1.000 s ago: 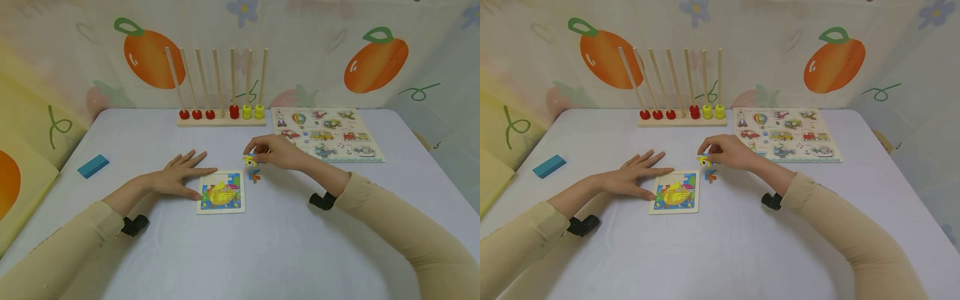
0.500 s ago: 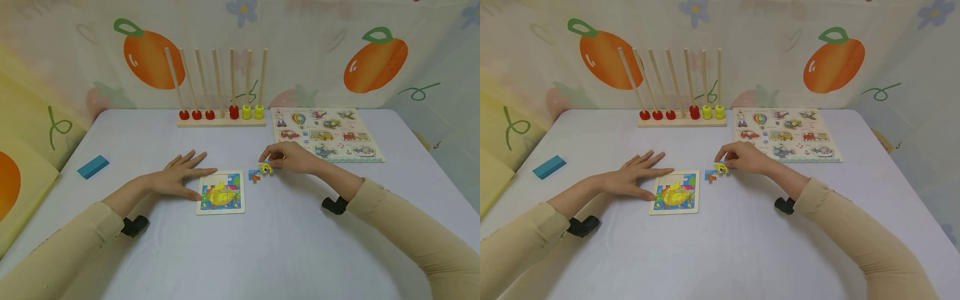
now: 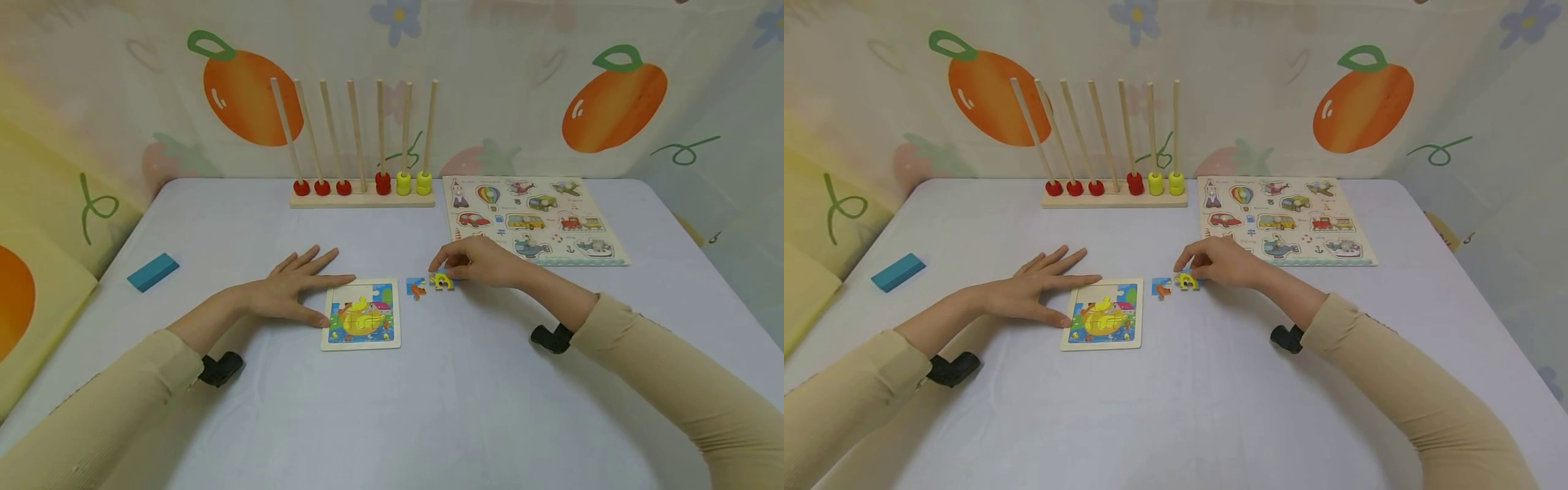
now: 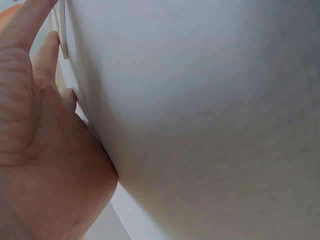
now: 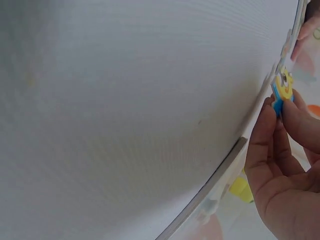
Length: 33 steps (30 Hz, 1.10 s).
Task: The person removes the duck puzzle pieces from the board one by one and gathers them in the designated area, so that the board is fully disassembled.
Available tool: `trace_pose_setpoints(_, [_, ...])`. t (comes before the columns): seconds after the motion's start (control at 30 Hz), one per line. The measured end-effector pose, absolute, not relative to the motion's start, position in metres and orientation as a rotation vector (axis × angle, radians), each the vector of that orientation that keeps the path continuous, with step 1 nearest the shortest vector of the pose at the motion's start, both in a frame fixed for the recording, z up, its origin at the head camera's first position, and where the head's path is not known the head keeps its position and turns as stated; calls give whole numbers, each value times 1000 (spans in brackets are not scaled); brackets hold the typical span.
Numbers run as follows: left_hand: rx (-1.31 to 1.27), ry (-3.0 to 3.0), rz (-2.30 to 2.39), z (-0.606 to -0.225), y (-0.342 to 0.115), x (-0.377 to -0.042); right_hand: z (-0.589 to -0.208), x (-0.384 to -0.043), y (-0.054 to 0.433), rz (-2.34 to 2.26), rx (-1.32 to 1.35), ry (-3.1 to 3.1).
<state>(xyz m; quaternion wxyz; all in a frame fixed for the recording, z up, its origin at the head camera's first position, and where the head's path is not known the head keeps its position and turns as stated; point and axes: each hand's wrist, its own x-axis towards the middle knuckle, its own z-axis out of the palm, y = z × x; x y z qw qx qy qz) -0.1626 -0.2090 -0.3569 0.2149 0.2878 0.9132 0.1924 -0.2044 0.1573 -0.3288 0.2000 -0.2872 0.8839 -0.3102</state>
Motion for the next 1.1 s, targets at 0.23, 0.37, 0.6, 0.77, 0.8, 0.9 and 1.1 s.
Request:
trace_pose_setpoints(0.23, [789,2527,536,-356,-209,-162,-330,-204,157,-829,-828,2463])
trace_pose_setpoints(0.37, [791,2530,532,-356,-209,-163,-332,-204,157,-811,-840,2461])
trace_pose_setpoints(0.6, [784,2527,537,-356,-208,-162,-334,-204,156,-780,-837,2477])
trace_pose_setpoints(0.77, [779,2525,535,-355,-208,-162,-333,-203,155,-771,-834,2487])
trace_pose_setpoints(0.8, [779,2526,534,-355,-208,-162,-333,-203,155,-773,-833,2488])
trace_pose_setpoints(0.9, [779,2527,534,-355,-208,-162,-334,-202,154,-773,-830,2493])
trace_pose_setpoints(1.1, [779,2525,540,-355,-208,-162,-336,-203,153,-763,-853,2517])
